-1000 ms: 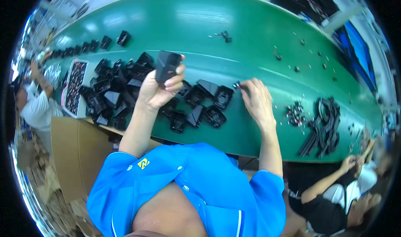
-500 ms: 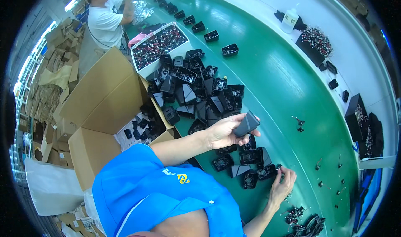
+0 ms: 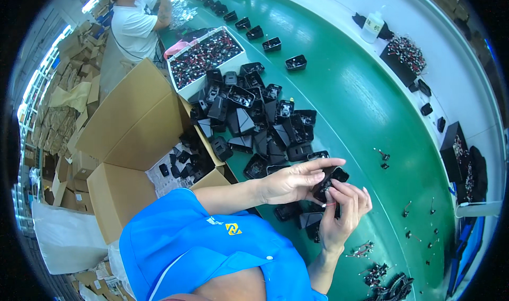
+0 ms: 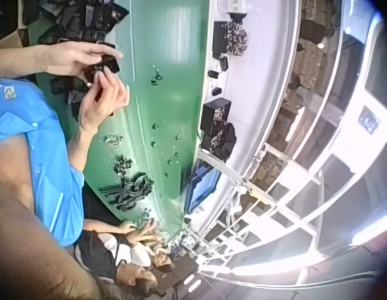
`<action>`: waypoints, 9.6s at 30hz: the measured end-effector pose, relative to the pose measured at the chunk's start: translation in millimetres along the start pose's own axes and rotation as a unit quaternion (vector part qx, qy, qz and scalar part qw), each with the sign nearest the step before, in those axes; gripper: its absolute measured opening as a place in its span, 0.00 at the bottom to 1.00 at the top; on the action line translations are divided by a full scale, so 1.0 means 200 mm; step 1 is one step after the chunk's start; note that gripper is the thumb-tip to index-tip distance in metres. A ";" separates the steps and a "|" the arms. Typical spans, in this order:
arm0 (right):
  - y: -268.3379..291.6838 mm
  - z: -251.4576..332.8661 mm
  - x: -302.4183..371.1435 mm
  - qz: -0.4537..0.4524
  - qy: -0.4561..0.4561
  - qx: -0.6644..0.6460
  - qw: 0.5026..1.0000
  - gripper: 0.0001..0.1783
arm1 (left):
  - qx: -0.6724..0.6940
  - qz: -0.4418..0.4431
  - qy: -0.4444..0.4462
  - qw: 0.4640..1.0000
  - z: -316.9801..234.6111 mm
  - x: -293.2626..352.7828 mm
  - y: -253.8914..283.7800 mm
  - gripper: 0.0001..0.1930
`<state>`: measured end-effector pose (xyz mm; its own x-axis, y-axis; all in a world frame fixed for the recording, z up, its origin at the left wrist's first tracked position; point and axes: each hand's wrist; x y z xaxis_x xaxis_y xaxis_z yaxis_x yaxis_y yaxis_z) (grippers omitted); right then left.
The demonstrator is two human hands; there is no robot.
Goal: Assembling black plastic electronic parts by hand at an assembly line station.
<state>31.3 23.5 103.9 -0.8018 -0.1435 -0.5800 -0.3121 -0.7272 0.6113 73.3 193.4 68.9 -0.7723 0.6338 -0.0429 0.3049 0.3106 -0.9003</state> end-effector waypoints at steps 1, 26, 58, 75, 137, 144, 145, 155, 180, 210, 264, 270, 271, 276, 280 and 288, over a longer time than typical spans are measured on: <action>-0.02 0.01 0.00 0.011 0.000 0.020 1.000 0.11 | -0.047 0.000 0.003 0.999 -0.01 0.01 0.01 0.26; -0.17 -0.17 -0.03 -0.104 0.025 -0.106 0.989 0.13 | -0.330 -0.019 -0.092 0.939 -0.10 0.00 -0.05 0.26; -0.91 -0.70 -0.99 0.171 0.038 0.145 0.974 0.34 | -0.899 0.019 -0.044 0.435 -0.74 -0.30 0.49 0.17; 0.05 -1.29 -0.34 0.063 -0.239 0.091 0.965 0.19 | -0.863 -0.057 -0.167 0.473 -0.54 -0.56 0.42 0.10; -0.23 -0.20 -0.19 -0.117 0.067 -0.151 0.979 0.14 | -0.293 -0.038 -0.186 0.937 -0.10 -0.04 -0.10 0.25; -0.35 -0.15 -0.36 0.010 0.073 -0.088 0.993 0.16 | -0.054 -0.101 -0.164 0.980 -0.23 -0.06 0.05 0.19; -0.40 -0.17 -0.40 0.023 0.080 -0.075 0.994 0.15 | -0.083 -0.129 -0.178 0.972 -0.26 -0.07 0.08 0.18; -0.91 -0.67 -0.83 0.157 0.011 0.123 0.980 0.18 | -0.808 -0.233 -0.194 0.504 -0.69 -0.16 0.51 0.16; -0.24 -1.14 -0.49 0.103 -0.315 0.165 0.929 0.22 | -0.954 -0.067 -0.047 0.287 -0.88 -0.35 0.62 0.12; -0.16 -0.90 -0.20 0.049 -0.136 0.069 0.987 0.05 | 0.126 -0.065 -0.148 0.979 -0.34 0.01 0.13 0.21; -0.66 -0.78 -0.72 0.176 -0.070 0.101 0.977 0.19 | -0.758 -0.219 -0.216 0.576 -0.51 -0.05 0.33 0.18; -0.75 -0.81 -0.78 0.249 -0.092 0.158 0.951 0.21 | -0.858 -0.166 -0.160 0.458 -0.55 -0.08 0.49 0.18; -0.76 -0.81 -0.78 0.256 -0.092 0.161 0.949 0.21 | -0.862 -0.158 -0.156 0.455 -0.55 -0.09 0.50 0.18; -0.77 -0.82 -0.77 0.246 -0.090 0.161 0.952 0.24 | -0.881 -0.121 -0.131 0.438 -0.53 -0.16 0.54 0.15; -0.69 -0.83 -0.74 0.201 -0.102 0.191 0.955 0.28 | -0.899 -0.098 -0.079 0.420 -0.54 -0.24 0.50 0.11; -0.03 -1.00 -0.37 0.078 -0.196 0.194 0.958 0.19 | -0.892 -0.139 -0.190 0.387 -0.57 -0.24 0.56 0.08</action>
<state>195.1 -95.7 36.2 -0.9600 0.0878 -0.2657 -0.2782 -0.4020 0.8724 207.9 279.5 19.3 -0.8362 0.3564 -0.4168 -0.1809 0.5383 0.8231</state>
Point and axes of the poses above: each hand's wrist, its own x-axis away from the middle knuckle, its own y-axis out of the back of the hand, z = x × y, and after that the axes turned 2 degrees about z, right-handed
